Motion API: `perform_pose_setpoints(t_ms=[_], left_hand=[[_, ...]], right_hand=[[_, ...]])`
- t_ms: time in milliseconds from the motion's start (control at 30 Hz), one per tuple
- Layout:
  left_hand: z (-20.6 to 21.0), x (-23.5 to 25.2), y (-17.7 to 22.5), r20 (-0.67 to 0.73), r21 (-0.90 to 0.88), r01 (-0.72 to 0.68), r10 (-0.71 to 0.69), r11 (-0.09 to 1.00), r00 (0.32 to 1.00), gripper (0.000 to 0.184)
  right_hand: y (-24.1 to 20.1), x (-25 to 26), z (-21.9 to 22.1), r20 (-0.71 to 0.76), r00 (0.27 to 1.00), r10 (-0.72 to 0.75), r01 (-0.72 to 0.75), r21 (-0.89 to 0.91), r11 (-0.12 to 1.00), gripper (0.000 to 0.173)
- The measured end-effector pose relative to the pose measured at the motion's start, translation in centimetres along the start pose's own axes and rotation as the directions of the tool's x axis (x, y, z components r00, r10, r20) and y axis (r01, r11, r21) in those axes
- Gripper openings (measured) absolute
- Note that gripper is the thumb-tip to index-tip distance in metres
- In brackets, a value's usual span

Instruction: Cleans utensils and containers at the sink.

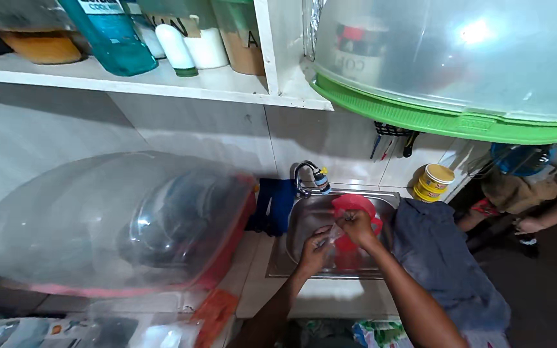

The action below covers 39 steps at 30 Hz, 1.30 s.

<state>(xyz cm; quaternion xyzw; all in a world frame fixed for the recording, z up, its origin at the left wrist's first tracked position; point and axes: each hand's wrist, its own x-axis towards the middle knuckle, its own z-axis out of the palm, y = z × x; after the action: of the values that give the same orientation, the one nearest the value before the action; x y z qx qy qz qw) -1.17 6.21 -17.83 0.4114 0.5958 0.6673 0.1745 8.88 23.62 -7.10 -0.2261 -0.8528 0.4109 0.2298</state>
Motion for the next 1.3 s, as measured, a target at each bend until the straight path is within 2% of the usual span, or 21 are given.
perform_pose_setpoints(t_ms=[133, 267, 367, 433, 500, 567, 700, 800, 900, 967, 1100, 1133, 1200, 1267, 1300], left_hand=[[-0.6, 0.1, -0.7, 0.077, -0.1, 0.093, -0.086, 0.991, 0.993, 0.024], [-1.0, 0.4, -0.6, 0.121, -0.092, 0.14, -0.128, 0.986, 0.984, 0.027], [-0.9, 0.6, -0.6, 0.115, -0.039, 0.17, -0.164, 0.985, 0.98, 0.027], [-0.9, 0.8, -0.6, 0.098, -0.009, 0.17, -0.169, 0.985, 0.981, 0.026], [-1.0, 0.9, -0.4, 0.096, 0.03, 0.139, -0.142, 0.99, 0.985, 0.025], [-1.0, 1.1, 0.1, 0.113, 0.095, 0.118, -0.128, 0.989, 0.985, 0.025], [-0.6, 0.6, 0.6, 0.103, 0.203, 0.062, -0.085, 0.977, 0.991, 0.025], [-0.6, 0.0, -1.7, 0.091, 0.304, -0.043, 0.016, 0.952, 0.996, 0.028], [-0.5, -0.7, -2.6, 0.057, 0.344, -0.066, 0.049, 0.937, 0.997, 0.027], [-0.5, -0.3, -0.2, 0.048, 0.323, -0.068, 0.055, 0.944, 0.997, 0.027], [0.0, 2.1, 9.5, 0.026, 0.214, -0.112, 0.109, 0.97, 0.994, 0.03], [0.2, 2.5, 11.8, 0.008, 0.21, -0.115, 0.116, 0.971, 0.993, 0.032], [0.4, 3.2, 15.1, -0.015, 0.14, -0.165, 0.169, 0.976, 0.986, 0.035], [1.2, 3.4, 17.8, -0.095, 0.102, -0.159, 0.169, 0.982, 0.981, 0.035], [1.9, 3.3, 18.9, -0.146, 0.091, -0.137, 0.15, 0.986, 0.978, 0.034]], right_hand=[[1.9, 0.2, 0.8, -0.002, 0.996, 0.087, -0.086, 0.113, 0.99, 0.023], [3.7, -0.9, 1.6, -0.026, 0.986, 0.163, -0.144, 0.353, 0.925, 0.016], [4.1, -3.4, 1.8, 0.001, 0.992, 0.13, -0.1, 0.643, 0.759, 0.018], [4.6, -5.7, 2.7, 0.061, 0.989, 0.132, -0.135, 0.723, 0.678, 0.026], [4.9, -7.1, 4.5, 0.087, 0.98, 0.18, -0.192, 0.666, 0.721, 0.029], [4.4, -6.6, 5.6, 0.055, 0.979, 0.195, -0.187, 0.614, 0.767, 0.027], [2.2, -4.3, 4.9, -0.024, 0.998, 0.049, -0.032, 0.468, 0.883, 0.019], [1.2, -3.5, 4.9, -0.086, 0.996, -0.001, 0.037, 0.423, 0.906, 0.018], [0.6, -3.4, 4.5, -0.08, 0.995, -0.053, 0.082, 0.413, 0.907, 0.019], [-1.0, -3.4, 3.0, -0.091, 0.99, -0.111, 0.139, 0.433, 0.891, 0.018], [-5.4, -3.5, -3.0, -0.117, 0.96, -0.256, 0.279, 0.501, 0.819, 0.017], [-6.0, -4.2, -5.0, -0.088, 0.958, -0.272, 0.283, 0.444, 0.85, 0.024], [-5.1, -6.5, -6.6, -0.038, 0.963, -0.267, 0.269, 0.193, 0.944, 0.044], [-3.4, -9.9, -4.0, -0.036, 0.973, -0.228, 0.227, -0.022, 0.974, 0.059], [-2.8, -11.4, -1.3, -0.039, 0.981, -0.192, 0.188, -0.076, 0.979, 0.077]])
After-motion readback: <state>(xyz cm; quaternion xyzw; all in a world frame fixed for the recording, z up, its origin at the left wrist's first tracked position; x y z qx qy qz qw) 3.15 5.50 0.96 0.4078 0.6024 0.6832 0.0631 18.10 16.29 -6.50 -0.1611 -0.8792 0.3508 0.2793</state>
